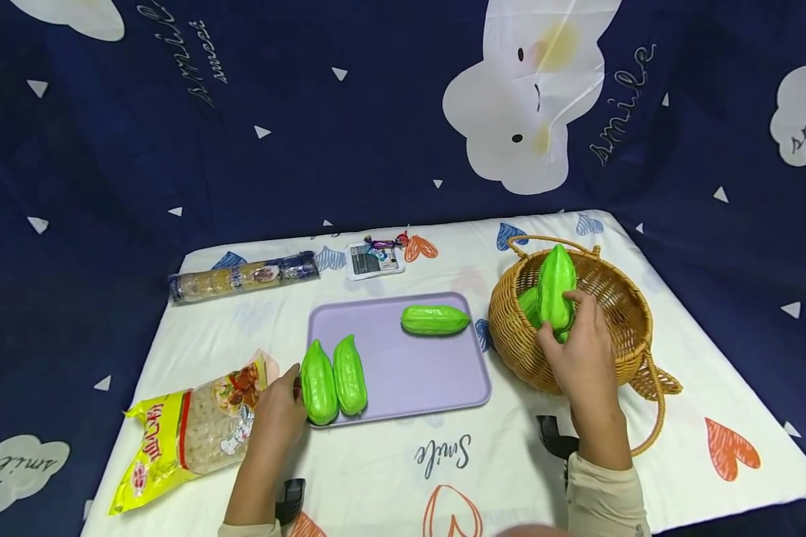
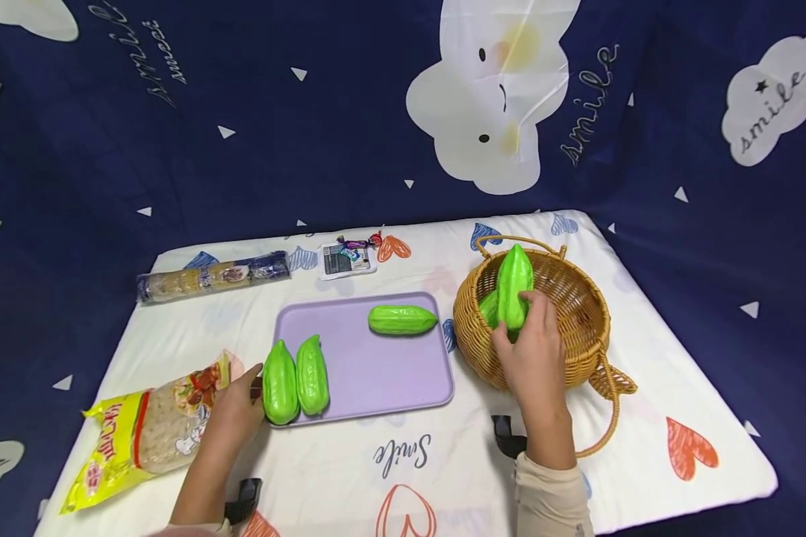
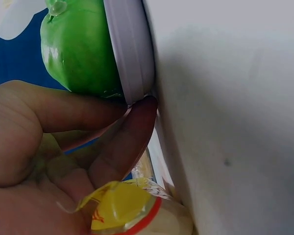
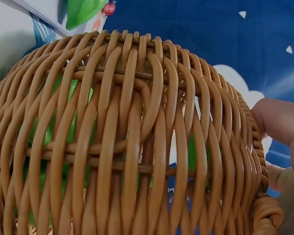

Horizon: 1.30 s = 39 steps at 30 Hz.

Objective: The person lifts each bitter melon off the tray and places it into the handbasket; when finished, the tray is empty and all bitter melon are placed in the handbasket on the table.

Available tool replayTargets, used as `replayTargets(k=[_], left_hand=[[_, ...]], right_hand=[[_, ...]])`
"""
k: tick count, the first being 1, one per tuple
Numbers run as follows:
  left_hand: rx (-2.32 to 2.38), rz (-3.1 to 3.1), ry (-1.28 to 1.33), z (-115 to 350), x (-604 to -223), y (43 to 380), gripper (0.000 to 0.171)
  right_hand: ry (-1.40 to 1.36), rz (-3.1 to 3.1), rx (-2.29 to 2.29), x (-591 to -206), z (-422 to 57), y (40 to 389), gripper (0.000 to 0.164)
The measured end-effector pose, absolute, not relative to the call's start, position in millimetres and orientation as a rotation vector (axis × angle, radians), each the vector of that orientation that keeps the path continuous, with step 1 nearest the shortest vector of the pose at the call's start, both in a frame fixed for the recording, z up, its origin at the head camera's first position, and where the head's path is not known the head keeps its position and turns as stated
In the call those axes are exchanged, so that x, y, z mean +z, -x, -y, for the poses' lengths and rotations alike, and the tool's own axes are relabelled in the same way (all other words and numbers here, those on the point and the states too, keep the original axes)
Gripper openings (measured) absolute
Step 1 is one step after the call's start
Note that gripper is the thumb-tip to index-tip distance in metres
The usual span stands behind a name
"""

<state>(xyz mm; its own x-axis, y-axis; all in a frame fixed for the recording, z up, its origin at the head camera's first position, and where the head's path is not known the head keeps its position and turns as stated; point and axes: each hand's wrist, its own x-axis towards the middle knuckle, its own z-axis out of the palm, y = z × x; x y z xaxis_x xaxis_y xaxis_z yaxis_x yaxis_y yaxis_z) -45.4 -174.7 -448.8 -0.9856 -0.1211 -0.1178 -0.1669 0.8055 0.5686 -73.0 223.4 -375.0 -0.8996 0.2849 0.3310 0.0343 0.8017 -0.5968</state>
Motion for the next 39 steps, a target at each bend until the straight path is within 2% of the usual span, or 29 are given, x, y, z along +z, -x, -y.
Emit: replayTargets(k=[11, 15, 20, 27, 33, 39], left_hand=[[0.95, -2.919, 0.228, 175, -448, 46, 0.05], [0.941, -2.916, 0.229, 175, -446, 47, 0.05], [0.935, -2.941, 0.214, 175, -446, 49, 0.048], [0.919, -2.962, 0.207, 173, -449, 47, 0.047], [0.934, -2.954, 0.225, 174, -451, 45, 0.048], [0.935, -2.96, 0.218, 174, -451, 45, 0.048]], right_hand=[[0.128, 2.484, 0.812, -377, -218, 76, 0.045], [-0.059, 2.317, 0.821, -384, -201, 76, 0.04], [-0.361, 2.28, 0.841, -394, -156, 72, 0.036], [-0.757, 2.672, 0.792, -412, -89, 62, 0.05], [-0.942, 2.909, 0.638, -426, -52, 63, 0.061], [-0.974, 3.007, 0.55, -436, -37, 64, 0.054]])
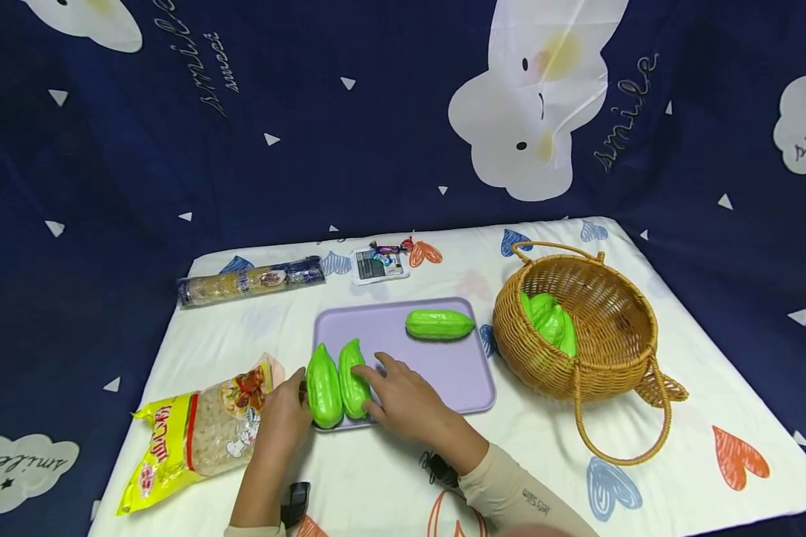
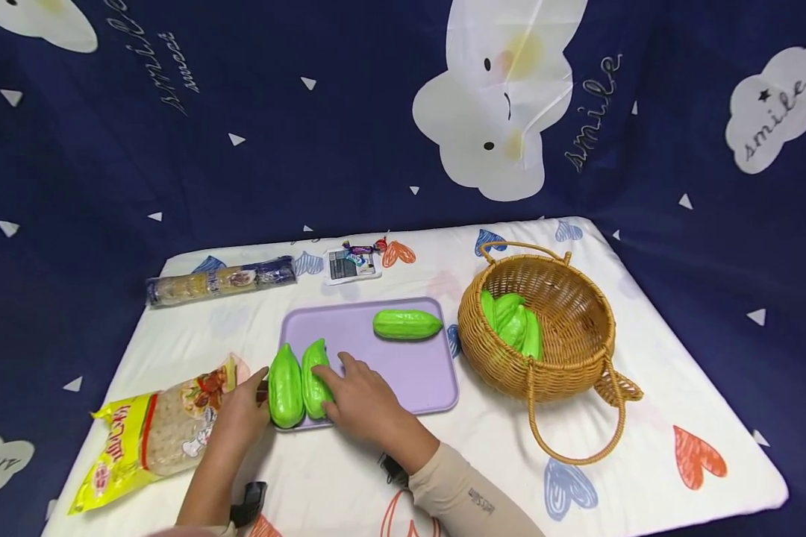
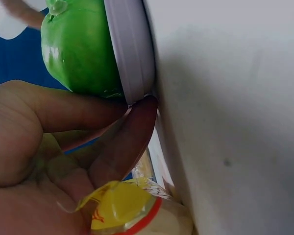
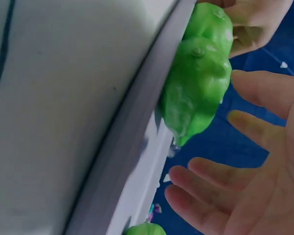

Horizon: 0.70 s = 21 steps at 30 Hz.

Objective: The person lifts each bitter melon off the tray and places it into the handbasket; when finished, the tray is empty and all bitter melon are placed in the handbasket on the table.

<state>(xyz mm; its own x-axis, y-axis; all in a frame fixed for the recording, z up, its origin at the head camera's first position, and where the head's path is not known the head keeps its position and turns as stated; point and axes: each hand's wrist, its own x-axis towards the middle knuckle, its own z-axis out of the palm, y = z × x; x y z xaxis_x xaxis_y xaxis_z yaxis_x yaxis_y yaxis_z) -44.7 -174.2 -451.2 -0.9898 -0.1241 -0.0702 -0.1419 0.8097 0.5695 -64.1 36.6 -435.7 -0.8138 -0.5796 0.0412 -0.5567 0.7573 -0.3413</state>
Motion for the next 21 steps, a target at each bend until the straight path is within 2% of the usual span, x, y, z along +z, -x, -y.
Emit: replayTargets(k=[15, 21], left_hand=[[0.936, -2.97, 0.203, 175, -450, 45, 0.046], [0.941, -2.972, 0.194, 175, -449, 44, 0.047]], right_hand=[[0.963, -2.82, -0.676, -441, -25, 69, 0.045], [0.866, -2.786, -0.753, -440, -17, 70, 0.041]])
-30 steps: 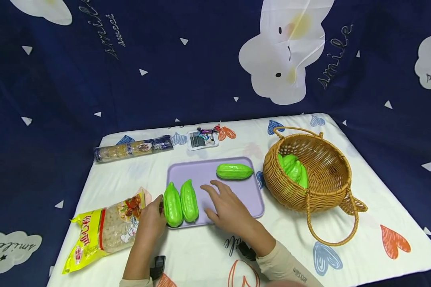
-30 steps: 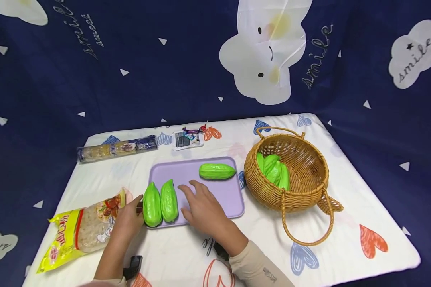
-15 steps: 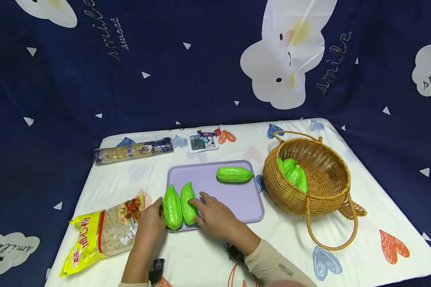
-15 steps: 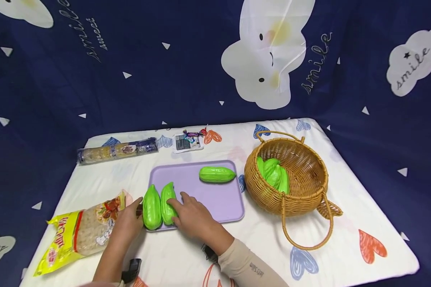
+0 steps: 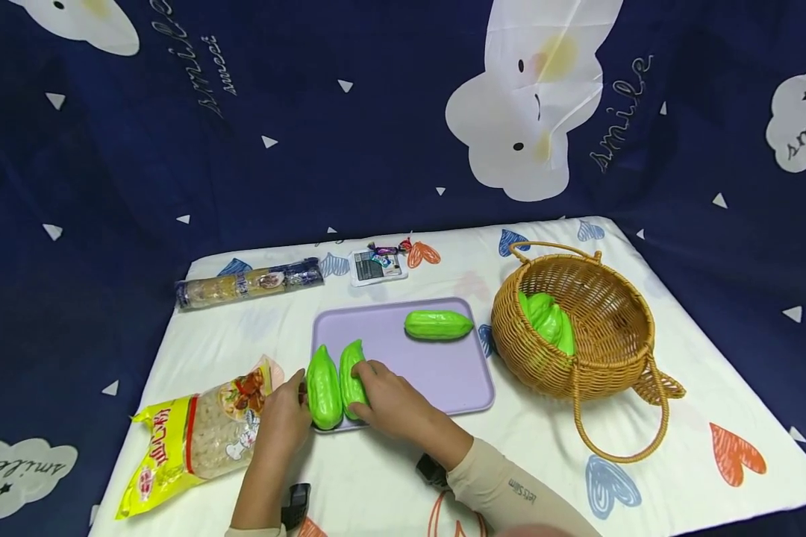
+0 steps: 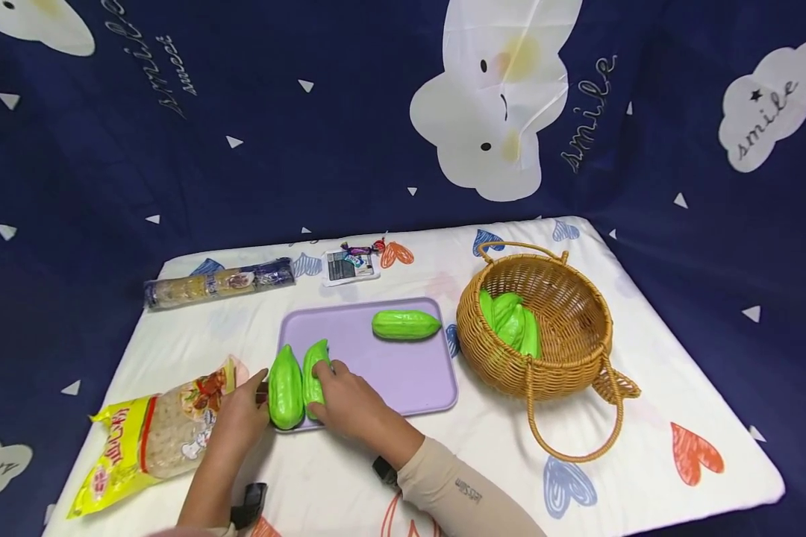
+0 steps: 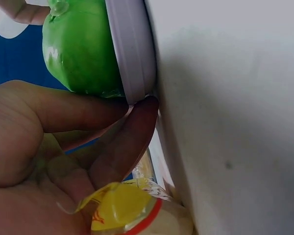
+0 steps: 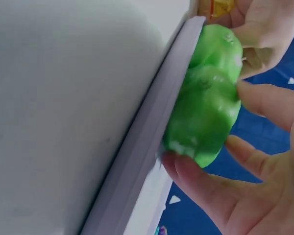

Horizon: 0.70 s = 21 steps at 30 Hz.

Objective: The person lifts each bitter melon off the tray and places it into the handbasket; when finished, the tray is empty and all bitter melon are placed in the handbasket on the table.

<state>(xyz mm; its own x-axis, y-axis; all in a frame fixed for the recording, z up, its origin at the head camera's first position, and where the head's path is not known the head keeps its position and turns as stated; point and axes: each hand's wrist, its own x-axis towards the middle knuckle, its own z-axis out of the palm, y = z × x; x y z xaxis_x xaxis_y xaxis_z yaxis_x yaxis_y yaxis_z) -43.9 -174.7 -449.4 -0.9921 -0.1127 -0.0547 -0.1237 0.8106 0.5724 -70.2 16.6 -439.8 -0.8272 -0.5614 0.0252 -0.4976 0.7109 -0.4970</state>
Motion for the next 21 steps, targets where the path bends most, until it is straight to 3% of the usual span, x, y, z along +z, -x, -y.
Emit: replayTargets(k=[11, 21], left_hand=[[0.936, -2.976, 0.201, 173, -453, 43, 0.044], [0.946, -2.963, 0.202, 175, -452, 45, 0.044]], right_hand=[[0.736, -2.778, -0.839, -429, -29, 70, 0.054], [0.487, -2.97, -1.308, -363, -105, 71, 0.068]])
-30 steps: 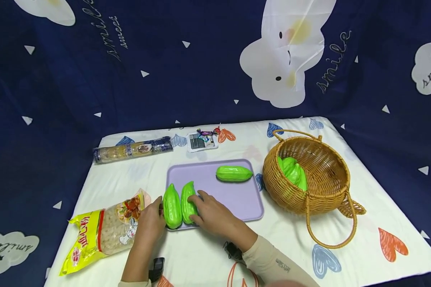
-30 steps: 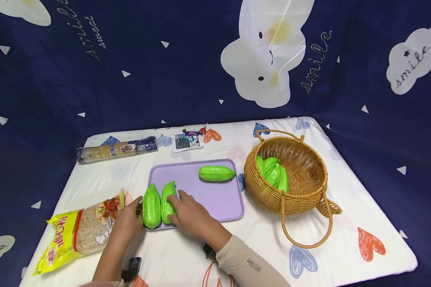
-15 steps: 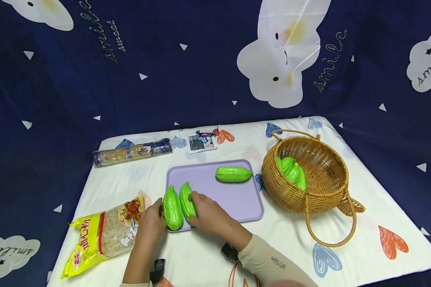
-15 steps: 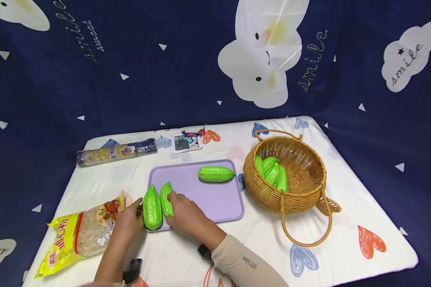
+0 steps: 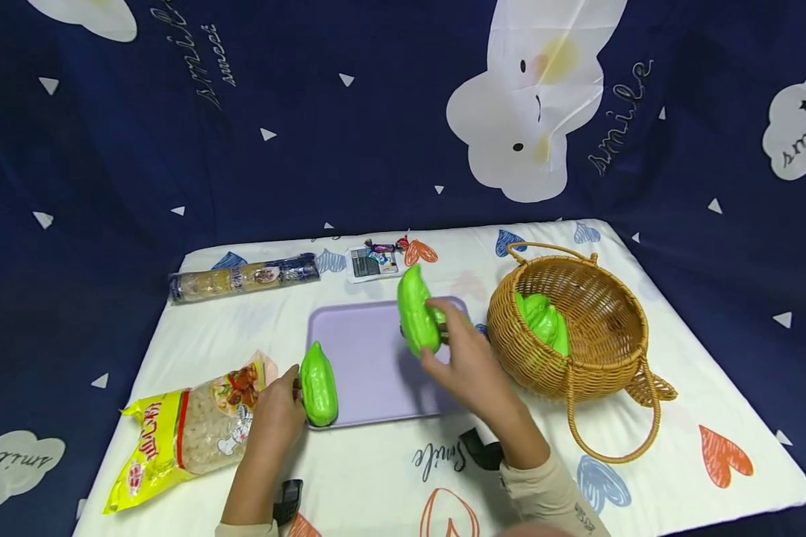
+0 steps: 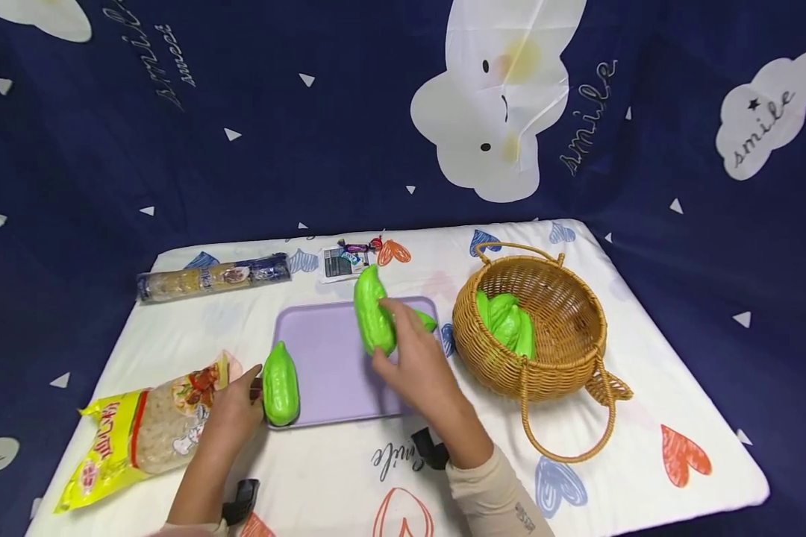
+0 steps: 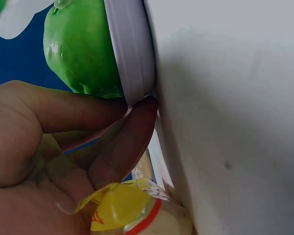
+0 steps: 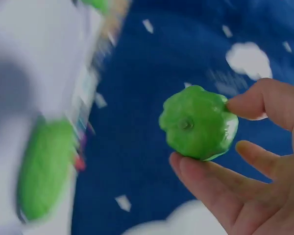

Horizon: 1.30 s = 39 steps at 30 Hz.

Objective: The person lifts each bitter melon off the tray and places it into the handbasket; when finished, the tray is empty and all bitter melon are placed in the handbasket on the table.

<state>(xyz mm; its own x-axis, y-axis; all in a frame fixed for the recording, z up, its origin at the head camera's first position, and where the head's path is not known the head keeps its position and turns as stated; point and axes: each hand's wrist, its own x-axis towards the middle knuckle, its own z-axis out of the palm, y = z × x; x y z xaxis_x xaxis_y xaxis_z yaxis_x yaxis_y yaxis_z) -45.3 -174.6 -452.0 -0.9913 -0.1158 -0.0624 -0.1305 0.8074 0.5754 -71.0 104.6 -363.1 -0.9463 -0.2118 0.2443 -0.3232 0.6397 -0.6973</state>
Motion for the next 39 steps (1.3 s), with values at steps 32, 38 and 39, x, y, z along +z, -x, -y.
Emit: replayTargets(k=[32, 38, 39], left_hand=[[0.973, -2.9, 0.231, 176, -452, 47, 0.046], [0.969, -2.912, 0.226, 176, -452, 47, 0.045], [0.968, -2.916, 0.228, 176, -452, 47, 0.045]], right_hand=[[0.229, 2.648, 0.86, -367, -219, 83, 0.064], [-0.122, 2.376, 0.885, -376, -174, 85, 0.049], [-0.208, 2.373, 0.897, -377, -162, 85, 0.048]])
